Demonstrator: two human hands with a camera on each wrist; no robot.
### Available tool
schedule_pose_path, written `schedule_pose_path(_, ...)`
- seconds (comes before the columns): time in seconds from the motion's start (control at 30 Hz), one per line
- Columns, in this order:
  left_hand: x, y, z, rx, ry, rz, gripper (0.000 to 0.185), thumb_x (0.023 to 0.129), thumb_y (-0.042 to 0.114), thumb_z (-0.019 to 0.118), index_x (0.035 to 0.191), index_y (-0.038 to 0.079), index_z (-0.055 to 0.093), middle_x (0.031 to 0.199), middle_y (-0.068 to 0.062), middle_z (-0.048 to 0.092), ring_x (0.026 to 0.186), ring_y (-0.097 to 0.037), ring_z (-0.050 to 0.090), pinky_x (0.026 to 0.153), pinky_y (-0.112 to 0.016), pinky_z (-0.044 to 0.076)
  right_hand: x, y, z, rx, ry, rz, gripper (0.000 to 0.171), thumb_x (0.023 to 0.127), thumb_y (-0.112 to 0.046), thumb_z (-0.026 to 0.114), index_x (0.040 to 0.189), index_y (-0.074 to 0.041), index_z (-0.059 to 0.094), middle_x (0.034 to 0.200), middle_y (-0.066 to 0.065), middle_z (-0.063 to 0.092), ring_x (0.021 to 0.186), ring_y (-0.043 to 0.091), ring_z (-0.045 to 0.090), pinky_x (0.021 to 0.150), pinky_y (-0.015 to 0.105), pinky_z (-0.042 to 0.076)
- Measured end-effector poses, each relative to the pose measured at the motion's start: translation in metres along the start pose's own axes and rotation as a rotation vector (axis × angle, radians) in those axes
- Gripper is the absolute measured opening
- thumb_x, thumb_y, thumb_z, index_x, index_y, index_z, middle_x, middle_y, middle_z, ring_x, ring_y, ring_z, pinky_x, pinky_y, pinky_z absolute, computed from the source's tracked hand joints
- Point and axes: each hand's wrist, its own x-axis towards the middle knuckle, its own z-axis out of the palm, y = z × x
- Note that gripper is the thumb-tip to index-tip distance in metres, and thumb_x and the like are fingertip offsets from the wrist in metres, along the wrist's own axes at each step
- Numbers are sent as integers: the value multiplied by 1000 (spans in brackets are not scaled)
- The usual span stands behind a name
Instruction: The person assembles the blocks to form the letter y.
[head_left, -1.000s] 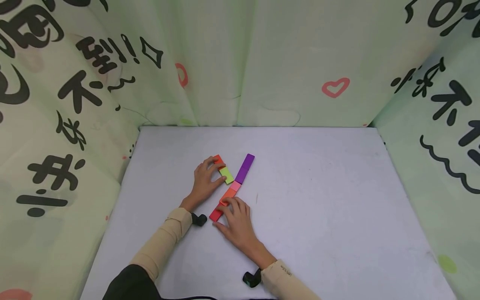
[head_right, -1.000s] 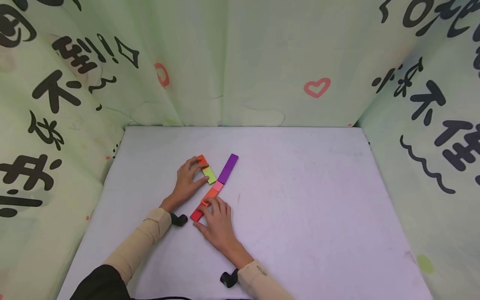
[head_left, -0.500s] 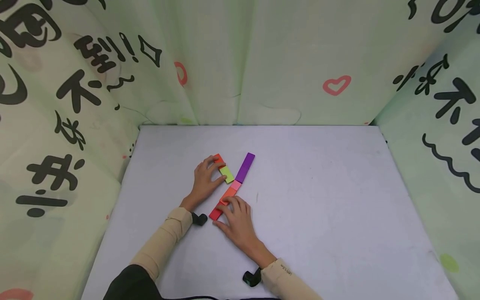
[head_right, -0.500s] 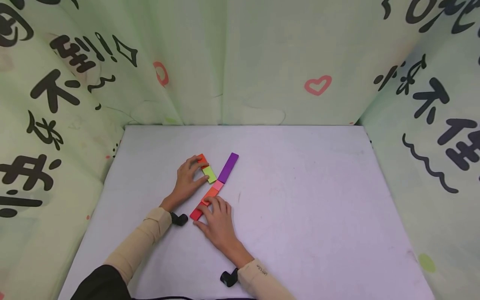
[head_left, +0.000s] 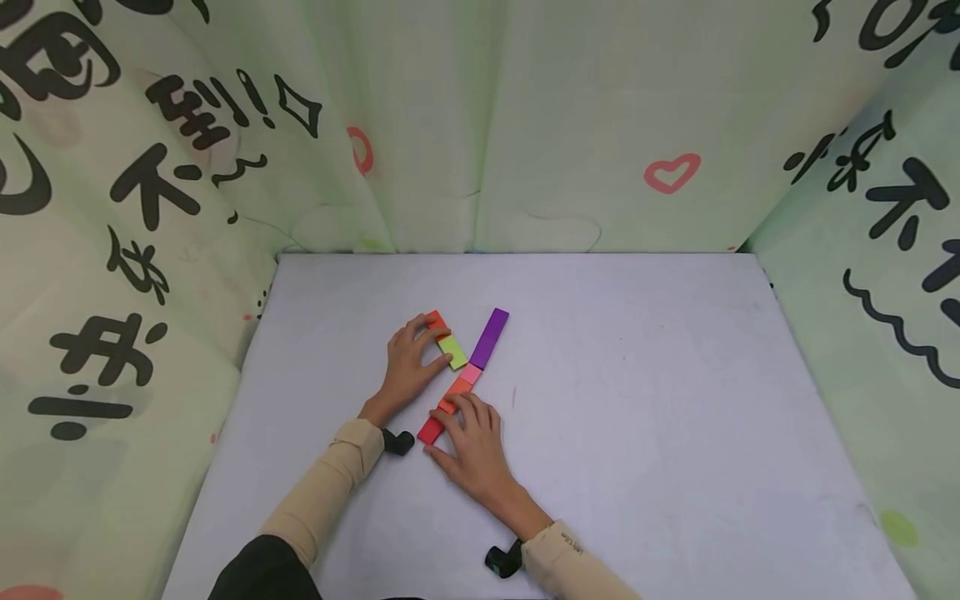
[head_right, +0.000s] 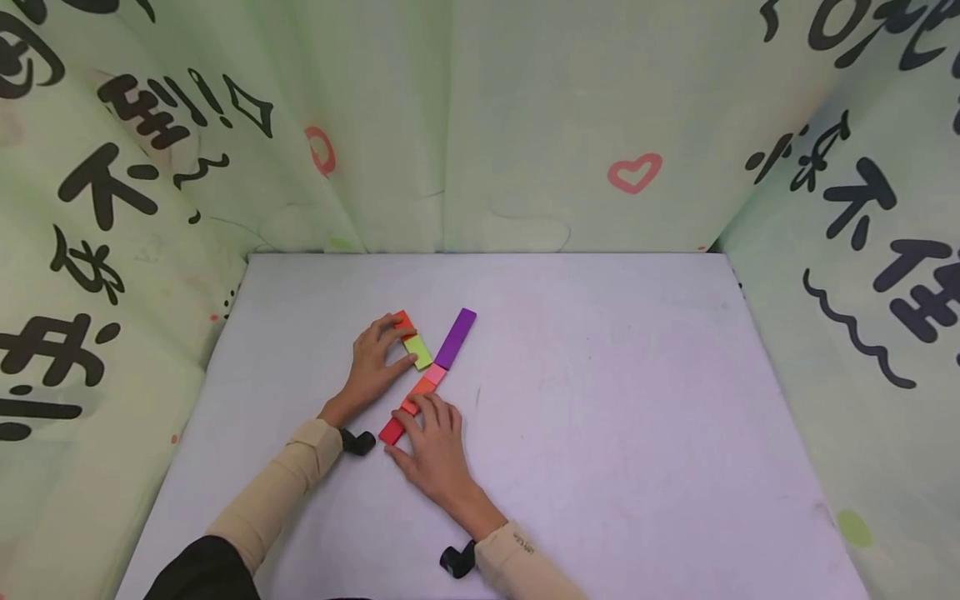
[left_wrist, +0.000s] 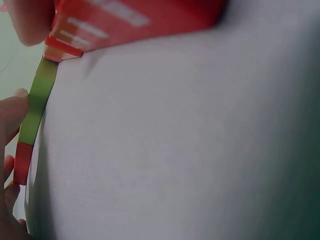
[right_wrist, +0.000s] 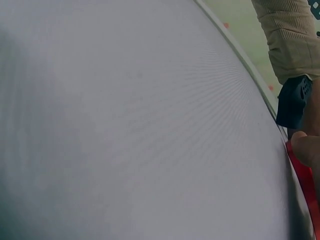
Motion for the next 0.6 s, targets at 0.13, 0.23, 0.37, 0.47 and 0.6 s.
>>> schedule_pose_path(0.13, -1, 0, 0, 3, -2, -2, 44, 89, 38, 71, 129, 24, 61, 148, -8, 43, 147, -27, 31, 117, -62, 19, -1, 0, 0, 4, -3, 7, 51, 83, -46, 74, 129, -26, 60, 143, 4, 47, 139, 24, 33, 107, 46, 30)
schedule_pose_path(0.23, -1, 1, 0, 1, -10, -11, 44, 89, 38, 71, 129, 24, 61, 149, -7, 42, 147, -26, 30, 117, -61, 18, -1, 0, 0, 9, -9, 17, 50, 84, -45, 74, 128, -26, 60, 143, 3, 46, 139, 23, 33, 107, 46, 30)
schedule_pose_path(0.37, 0, 0, 2, 1, -8, -13, 44, 89, 39, 71, 129, 24, 61, 149, -6, 42, 148, -25, 29, 118, -61, 17, 0, 1, 0, 24, 1, 17, 49, 84, -43, 74, 128, -25, 60, 142, 4, 47, 139, 24, 34, 107, 46, 31)
schedule_pose_path(0.47, 1, -1, 5, 5, 4, -12, 43, 89, 39, 71, 128, 25, 61, 148, -5, 42, 147, -24, 30, 117, -60, 17, 1, 2, -1, 36, 29, 0, 49, 83, -41, 75, 127, -24, 61, 141, 5, 49, 138, 26, 36, 106, 48, 33)
schedule_pose_path(0.6, 1, 0, 7, 20, 13, -23, 43, 89, 39, 71, 128, 25, 61, 149, -5, 42, 147, -24, 30, 117, -61, 17, 3, 6, -3, 42, 61, -28, 49, 81, -40, 77, 125, -22, 62, 139, 7, 51, 136, 29, 39, 104, 49, 35)
